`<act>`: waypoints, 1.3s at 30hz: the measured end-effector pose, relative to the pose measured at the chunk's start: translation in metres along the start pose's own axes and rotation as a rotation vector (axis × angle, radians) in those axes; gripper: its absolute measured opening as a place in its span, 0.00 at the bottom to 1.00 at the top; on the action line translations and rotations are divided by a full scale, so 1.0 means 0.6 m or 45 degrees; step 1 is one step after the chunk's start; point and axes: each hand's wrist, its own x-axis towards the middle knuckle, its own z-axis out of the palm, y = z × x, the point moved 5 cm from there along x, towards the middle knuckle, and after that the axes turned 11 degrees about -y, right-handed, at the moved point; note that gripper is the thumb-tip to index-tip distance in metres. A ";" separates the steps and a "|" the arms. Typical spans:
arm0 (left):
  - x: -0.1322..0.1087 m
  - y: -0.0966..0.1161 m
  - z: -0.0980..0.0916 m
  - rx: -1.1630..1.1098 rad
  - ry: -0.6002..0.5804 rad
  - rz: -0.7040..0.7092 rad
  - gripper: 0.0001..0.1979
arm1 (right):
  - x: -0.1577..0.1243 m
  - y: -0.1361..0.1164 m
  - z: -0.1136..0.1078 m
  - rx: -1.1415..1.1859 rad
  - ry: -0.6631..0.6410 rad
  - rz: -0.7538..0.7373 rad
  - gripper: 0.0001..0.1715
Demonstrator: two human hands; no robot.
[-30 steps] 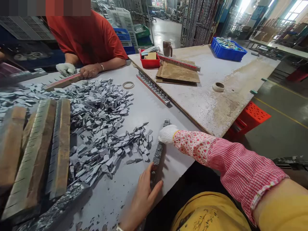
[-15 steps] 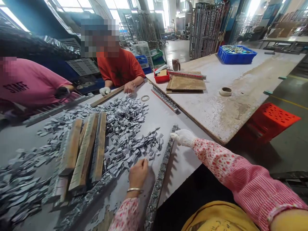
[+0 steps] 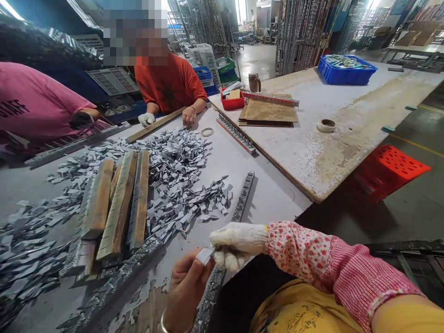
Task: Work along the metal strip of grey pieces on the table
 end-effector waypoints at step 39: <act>0.057 -0.121 0.032 1.125 -0.186 0.124 0.29 | 0.016 -0.092 -0.314 -1.820 0.848 0.848 0.32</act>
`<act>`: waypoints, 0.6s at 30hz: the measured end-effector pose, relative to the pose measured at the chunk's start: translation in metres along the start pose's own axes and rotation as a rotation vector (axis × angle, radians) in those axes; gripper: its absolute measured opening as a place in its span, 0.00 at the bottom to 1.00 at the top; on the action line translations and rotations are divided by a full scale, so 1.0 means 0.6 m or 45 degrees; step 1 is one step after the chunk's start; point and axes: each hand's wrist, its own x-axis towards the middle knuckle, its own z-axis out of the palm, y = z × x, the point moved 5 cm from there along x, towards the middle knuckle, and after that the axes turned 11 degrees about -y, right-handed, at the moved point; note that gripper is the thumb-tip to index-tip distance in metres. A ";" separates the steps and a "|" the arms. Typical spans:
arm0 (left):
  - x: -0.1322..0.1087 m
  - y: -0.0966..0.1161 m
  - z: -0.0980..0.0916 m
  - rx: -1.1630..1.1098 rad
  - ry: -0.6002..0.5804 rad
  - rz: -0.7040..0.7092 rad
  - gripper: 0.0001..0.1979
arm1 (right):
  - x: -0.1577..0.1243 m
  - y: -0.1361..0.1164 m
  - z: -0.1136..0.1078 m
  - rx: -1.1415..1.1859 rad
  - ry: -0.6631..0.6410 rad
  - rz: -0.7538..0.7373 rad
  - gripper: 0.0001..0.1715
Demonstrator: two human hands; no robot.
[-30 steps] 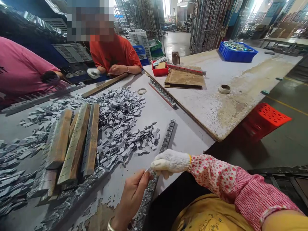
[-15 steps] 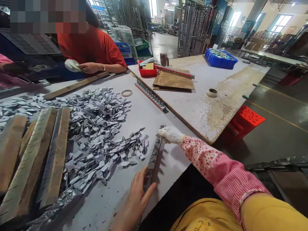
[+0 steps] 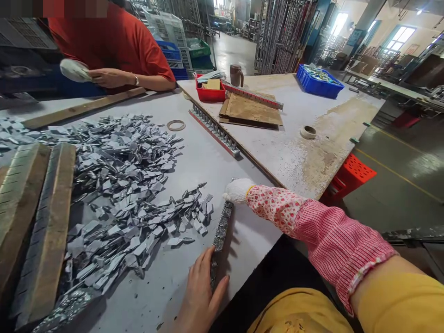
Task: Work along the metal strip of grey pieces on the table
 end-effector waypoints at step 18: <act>-0.030 0.000 -0.044 -0.239 -0.137 -0.156 0.27 | -0.061 0.009 0.043 0.384 0.236 0.004 0.30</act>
